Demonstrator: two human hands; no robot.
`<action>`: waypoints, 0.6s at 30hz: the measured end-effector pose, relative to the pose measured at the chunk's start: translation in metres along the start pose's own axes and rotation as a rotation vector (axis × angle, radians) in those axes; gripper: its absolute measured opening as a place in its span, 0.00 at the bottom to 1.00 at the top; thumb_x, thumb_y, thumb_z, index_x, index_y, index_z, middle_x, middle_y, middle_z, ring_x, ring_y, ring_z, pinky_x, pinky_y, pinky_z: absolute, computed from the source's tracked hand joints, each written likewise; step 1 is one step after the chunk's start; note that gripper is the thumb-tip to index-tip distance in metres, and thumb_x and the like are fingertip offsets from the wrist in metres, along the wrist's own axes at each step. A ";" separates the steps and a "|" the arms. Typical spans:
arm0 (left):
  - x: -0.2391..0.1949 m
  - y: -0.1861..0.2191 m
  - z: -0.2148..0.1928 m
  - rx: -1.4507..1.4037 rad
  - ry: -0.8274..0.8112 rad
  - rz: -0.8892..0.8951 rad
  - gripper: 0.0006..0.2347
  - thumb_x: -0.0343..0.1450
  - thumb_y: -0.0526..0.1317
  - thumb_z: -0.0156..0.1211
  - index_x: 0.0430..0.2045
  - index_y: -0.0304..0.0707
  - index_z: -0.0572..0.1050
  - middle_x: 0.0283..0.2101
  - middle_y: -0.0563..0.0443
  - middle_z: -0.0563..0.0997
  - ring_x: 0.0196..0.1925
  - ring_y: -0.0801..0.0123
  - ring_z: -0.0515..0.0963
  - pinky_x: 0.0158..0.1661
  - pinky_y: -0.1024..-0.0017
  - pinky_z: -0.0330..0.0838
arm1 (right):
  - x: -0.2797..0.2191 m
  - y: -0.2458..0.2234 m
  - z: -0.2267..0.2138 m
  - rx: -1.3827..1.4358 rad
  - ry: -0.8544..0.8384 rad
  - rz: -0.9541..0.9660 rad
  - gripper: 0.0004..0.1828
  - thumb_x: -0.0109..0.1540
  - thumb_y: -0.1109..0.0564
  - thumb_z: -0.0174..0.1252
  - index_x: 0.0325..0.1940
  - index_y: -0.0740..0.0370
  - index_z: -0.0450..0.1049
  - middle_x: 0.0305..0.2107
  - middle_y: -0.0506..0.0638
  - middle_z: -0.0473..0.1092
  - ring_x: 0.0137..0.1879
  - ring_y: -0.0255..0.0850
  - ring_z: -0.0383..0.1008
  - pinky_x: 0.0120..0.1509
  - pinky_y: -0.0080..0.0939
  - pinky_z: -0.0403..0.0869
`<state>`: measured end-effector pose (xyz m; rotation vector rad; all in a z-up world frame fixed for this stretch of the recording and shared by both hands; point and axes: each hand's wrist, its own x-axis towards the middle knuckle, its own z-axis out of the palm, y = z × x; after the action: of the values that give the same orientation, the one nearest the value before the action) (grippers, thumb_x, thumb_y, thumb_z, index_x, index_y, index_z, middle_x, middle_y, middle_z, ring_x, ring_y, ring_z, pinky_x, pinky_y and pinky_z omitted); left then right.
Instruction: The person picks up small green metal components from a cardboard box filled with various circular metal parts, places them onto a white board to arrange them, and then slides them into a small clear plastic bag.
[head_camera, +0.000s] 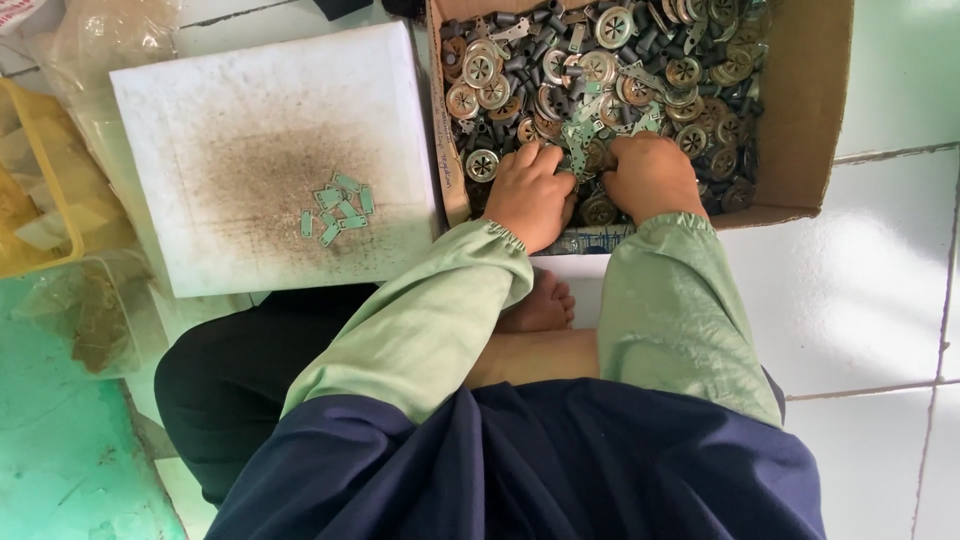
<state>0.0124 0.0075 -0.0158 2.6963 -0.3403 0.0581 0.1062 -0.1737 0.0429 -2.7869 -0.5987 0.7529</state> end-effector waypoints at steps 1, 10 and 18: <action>0.002 0.000 -0.001 0.002 0.006 -0.002 0.08 0.68 0.45 0.67 0.26 0.42 0.78 0.44 0.50 0.71 0.56 0.50 0.70 0.48 0.56 0.69 | -0.002 -0.002 -0.006 -0.004 0.003 -0.004 0.12 0.64 0.58 0.62 0.49 0.66 0.80 0.40 0.65 0.73 0.49 0.63 0.77 0.48 0.65 0.83; 0.018 0.011 -0.051 -0.594 -0.135 -0.446 0.15 0.76 0.45 0.56 0.59 0.49 0.70 0.56 0.48 0.75 0.57 0.54 0.81 0.52 0.59 0.80 | -0.047 -0.053 -0.059 0.498 0.011 -0.103 0.11 0.66 0.63 0.57 0.49 0.69 0.80 0.37 0.69 0.76 0.48 0.66 0.77 0.47 0.65 0.78; -0.009 0.019 -0.085 -0.702 0.094 -0.573 0.05 0.73 0.40 0.60 0.40 0.52 0.80 0.38 0.52 0.85 0.44 0.55 0.85 0.42 0.59 0.83 | -0.060 -0.044 -0.035 0.554 0.363 -0.179 0.08 0.69 0.63 0.60 0.50 0.61 0.82 0.35 0.56 0.76 0.42 0.51 0.80 0.40 0.51 0.81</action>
<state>0.0004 0.0280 0.0687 1.9890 0.3845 -0.0875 0.0619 -0.1629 0.1113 -2.2398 -0.4717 0.2990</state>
